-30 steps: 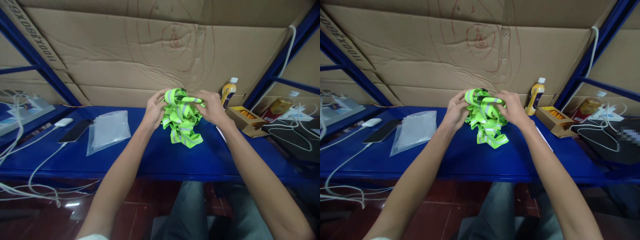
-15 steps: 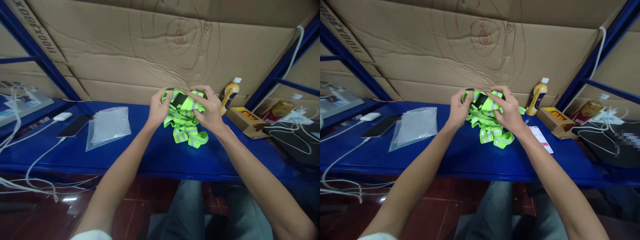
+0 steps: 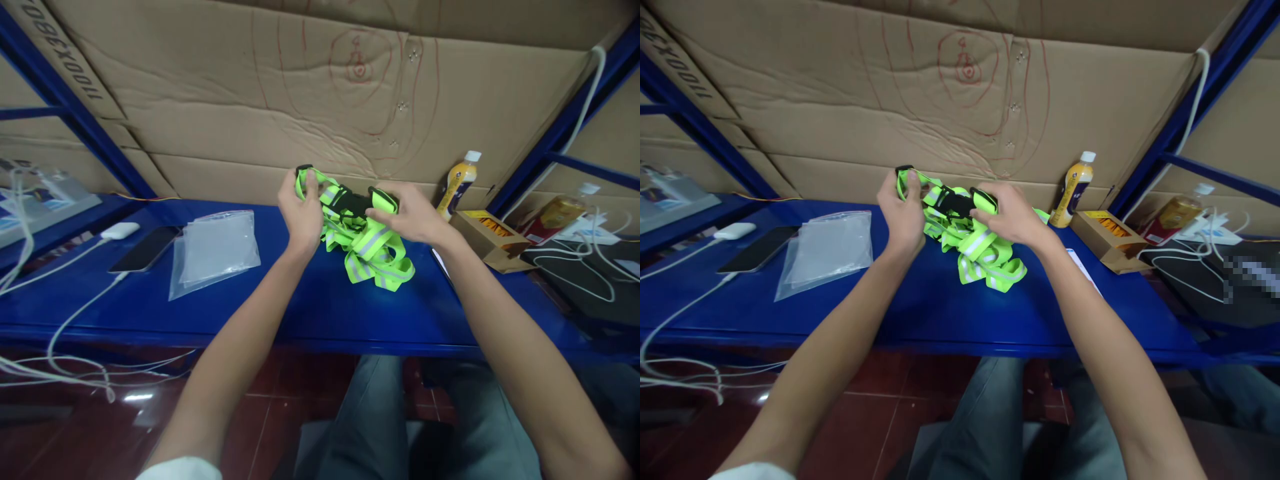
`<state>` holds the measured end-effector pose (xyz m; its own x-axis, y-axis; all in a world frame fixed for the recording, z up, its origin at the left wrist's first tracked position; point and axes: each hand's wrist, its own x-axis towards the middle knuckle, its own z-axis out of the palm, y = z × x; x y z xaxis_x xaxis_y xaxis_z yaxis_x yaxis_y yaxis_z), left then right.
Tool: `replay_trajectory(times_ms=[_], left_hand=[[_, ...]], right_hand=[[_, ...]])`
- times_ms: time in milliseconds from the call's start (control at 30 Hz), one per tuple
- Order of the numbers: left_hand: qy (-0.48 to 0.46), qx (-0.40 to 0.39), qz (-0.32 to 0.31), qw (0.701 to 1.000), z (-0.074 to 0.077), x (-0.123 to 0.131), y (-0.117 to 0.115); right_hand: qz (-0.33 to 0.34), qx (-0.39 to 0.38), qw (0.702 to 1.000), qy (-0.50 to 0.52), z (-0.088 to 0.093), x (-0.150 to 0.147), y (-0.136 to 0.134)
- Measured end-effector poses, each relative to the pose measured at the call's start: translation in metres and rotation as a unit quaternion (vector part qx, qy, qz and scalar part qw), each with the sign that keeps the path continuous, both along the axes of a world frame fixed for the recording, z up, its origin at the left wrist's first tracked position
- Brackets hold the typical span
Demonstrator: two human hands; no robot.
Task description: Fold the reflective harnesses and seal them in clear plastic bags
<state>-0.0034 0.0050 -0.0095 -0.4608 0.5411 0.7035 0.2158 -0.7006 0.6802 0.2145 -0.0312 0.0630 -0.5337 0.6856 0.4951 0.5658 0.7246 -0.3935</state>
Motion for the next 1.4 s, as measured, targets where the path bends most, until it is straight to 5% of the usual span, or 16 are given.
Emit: replay_trajectory(times_ms=[100,200,333,567,900,1200,1300,1400], left_hand=[[0.034,-0.028,0.067,0.997,-0.005,-0.008,0.003],[0.219,0.087,0.123,0.964,0.006,-0.010,-0.015],[0.438,0.128,-0.018,0.890,0.020,-0.005,-0.035],[0.477,0.108,-0.061,0.870,0.019,-0.007,-0.031],[0.535,0.022,0.071,0.841,0.010,-0.004,-0.033],[0.558,0.005,0.108,0.823,-0.002,0.014,-0.035],[0.531,0.002,0.088,0.843,-0.006,0.009,-0.030],[0.427,0.002,0.081,0.901,-0.003,-0.001,-0.020]], right_hand=[[0.001,0.014,0.999,0.038,0.000,0.005,0.008],[-0.033,0.057,0.996,0.053,-0.001,0.004,0.017],[0.041,0.052,0.997,0.050,0.004,0.003,0.024],[0.081,0.013,0.995,0.059,0.007,0.014,0.029],[0.055,0.041,0.997,0.041,0.004,0.005,0.033],[0.009,0.006,1.000,0.014,0.011,0.010,0.017],[0.002,0.003,0.999,0.048,0.016,0.026,0.023],[-0.022,0.010,0.978,0.205,0.020,0.048,0.035]])
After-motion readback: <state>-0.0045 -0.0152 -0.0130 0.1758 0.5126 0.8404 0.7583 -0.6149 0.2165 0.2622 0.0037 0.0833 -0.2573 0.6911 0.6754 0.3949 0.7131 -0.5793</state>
